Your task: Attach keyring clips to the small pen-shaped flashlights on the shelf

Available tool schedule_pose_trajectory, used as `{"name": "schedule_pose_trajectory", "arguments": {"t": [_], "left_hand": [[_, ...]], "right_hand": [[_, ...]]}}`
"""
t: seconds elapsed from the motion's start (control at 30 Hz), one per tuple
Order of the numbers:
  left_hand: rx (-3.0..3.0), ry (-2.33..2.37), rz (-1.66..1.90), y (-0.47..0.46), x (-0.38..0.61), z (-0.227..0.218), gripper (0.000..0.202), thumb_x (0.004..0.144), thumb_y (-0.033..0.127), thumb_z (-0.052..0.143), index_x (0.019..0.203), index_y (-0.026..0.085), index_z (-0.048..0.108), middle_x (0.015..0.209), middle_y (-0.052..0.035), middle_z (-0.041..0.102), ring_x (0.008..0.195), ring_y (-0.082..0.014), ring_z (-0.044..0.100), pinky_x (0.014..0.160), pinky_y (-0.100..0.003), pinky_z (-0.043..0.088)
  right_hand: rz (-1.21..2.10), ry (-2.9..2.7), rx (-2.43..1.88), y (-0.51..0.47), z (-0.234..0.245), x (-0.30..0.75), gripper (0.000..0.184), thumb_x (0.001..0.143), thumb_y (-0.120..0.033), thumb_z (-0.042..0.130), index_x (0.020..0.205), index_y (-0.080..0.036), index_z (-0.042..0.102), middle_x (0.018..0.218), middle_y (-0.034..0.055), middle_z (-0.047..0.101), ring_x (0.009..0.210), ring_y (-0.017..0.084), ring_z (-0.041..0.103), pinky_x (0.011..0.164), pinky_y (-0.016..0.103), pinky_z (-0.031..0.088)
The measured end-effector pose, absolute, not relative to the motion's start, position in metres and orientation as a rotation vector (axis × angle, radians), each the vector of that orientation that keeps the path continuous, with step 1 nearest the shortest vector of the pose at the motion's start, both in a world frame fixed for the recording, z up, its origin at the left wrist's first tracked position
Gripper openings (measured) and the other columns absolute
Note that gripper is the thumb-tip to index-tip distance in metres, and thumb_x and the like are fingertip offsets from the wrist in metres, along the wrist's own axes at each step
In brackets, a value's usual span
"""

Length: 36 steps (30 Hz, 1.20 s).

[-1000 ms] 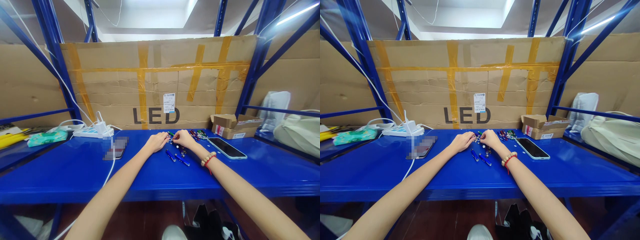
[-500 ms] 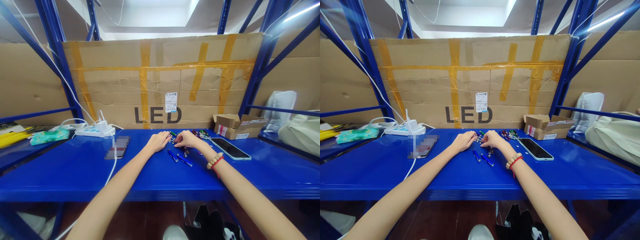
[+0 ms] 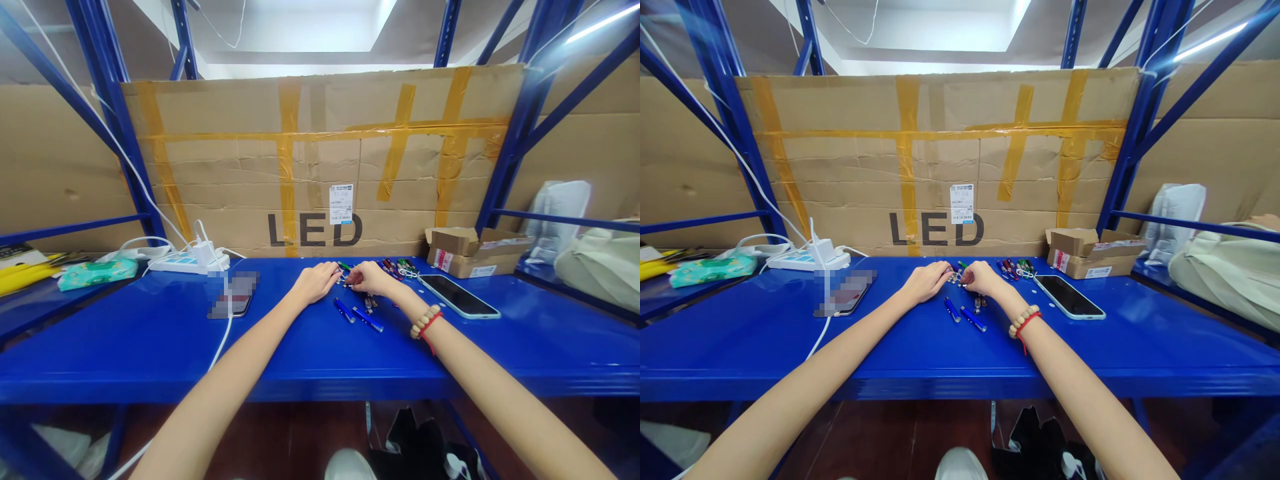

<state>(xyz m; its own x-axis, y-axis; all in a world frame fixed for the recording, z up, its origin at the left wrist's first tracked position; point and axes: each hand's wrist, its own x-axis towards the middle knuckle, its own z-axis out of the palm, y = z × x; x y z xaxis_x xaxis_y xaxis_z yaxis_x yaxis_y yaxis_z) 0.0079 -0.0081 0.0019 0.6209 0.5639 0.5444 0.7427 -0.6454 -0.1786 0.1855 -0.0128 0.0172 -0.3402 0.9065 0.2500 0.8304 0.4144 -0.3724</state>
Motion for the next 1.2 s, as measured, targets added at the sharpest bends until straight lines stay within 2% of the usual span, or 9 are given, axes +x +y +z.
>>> {"name": "schedule_pose_trajectory", "arguments": {"t": [0.07, 0.23, 0.47, 0.63, 0.93, 1.2], "left_hand": [[-2.468, -1.055, -0.630, -0.009, 0.008, 0.003, 0.034, 0.092, 0.037, 0.017, 0.095, 0.019, 0.046, 0.095, -0.0038, 0.061, 0.090, -0.0138, 0.055, 0.063, -0.022, 0.039], [-2.481, -1.070, -0.630, -0.009, 0.008, 0.002, 0.034, 0.092, 0.037, 0.017, 0.096, 0.020, 0.046, 0.096, -0.0042, 0.060, 0.091, -0.0137, 0.054, 0.065, -0.021, 0.039], [-2.469, -1.045, -0.637, -0.006, 0.008, 0.000, 0.034, 0.092, 0.037, 0.017, 0.096, 0.020, 0.046, 0.097, -0.0038, 0.060, 0.092, -0.0141, 0.054, 0.065, -0.022, 0.039], [-2.477, -1.038, -0.644, -0.007, 0.008, 0.001, 0.033, 0.092, 0.037, 0.017, 0.097, 0.020, 0.045, 0.098, -0.0031, 0.060, 0.093, -0.0143, 0.054, 0.065, -0.022, 0.039], [-2.466, -1.044, -0.619, -0.006, 0.008, 0.000, 0.032, 0.092, 0.036, 0.017, 0.096, 0.019, 0.045, 0.097, -0.0036, 0.060, 0.093, -0.0144, 0.054, 0.064, -0.022, 0.038], [-2.450, -1.034, -0.621, -0.005, 0.007, 0.000, 0.033, 0.092, 0.036, 0.017, 0.095, 0.019, 0.045, 0.097, -0.0028, 0.060, 0.092, -0.0139, 0.055, 0.063, -0.022, 0.039]], "right_hand": [[0.227, -2.273, -1.460, -0.012, 0.015, 0.186, 0.021, 0.062, -0.006, 0.060, 0.080, -0.013, 0.068, 0.077, 0.0042, 0.070, 0.067, 0.013, 0.063, 0.062, 0.018, 0.048], [0.054, -2.279, -1.536, -0.013, 0.013, 0.188, 0.015, 0.069, -0.023, 0.060, 0.081, -0.020, 0.068, 0.079, 0.0015, 0.070, 0.074, 0.014, 0.063, 0.060, 0.019, 0.045], [-0.056, -2.273, -1.654, -0.017, 0.017, 0.188, 0.015, 0.070, -0.025, 0.059, 0.082, -0.026, 0.067, 0.081, -0.0022, 0.069, 0.078, 0.014, 0.062, 0.059, 0.020, 0.041], [-0.181, -2.197, -1.633, -0.014, 0.013, 0.188, 0.023, 0.079, -0.037, 0.048, 0.092, -0.027, 0.065, 0.095, 0.0004, 0.066, 0.084, 0.016, 0.060, 0.062, 0.023, 0.042], [-0.231, -2.319, -1.581, -0.008, 0.002, 0.184, 0.023, 0.079, -0.032, 0.051, 0.094, -0.024, 0.066, 0.099, 0.0032, 0.063, 0.094, 0.018, 0.056, 0.071, 0.024, 0.043], [-0.104, -2.235, -1.534, -0.006, 0.002, 0.183, 0.016, 0.074, -0.026, 0.057, 0.087, -0.023, 0.066, 0.087, 0.0000, 0.067, 0.081, 0.015, 0.059, 0.062, 0.022, 0.040]]}}
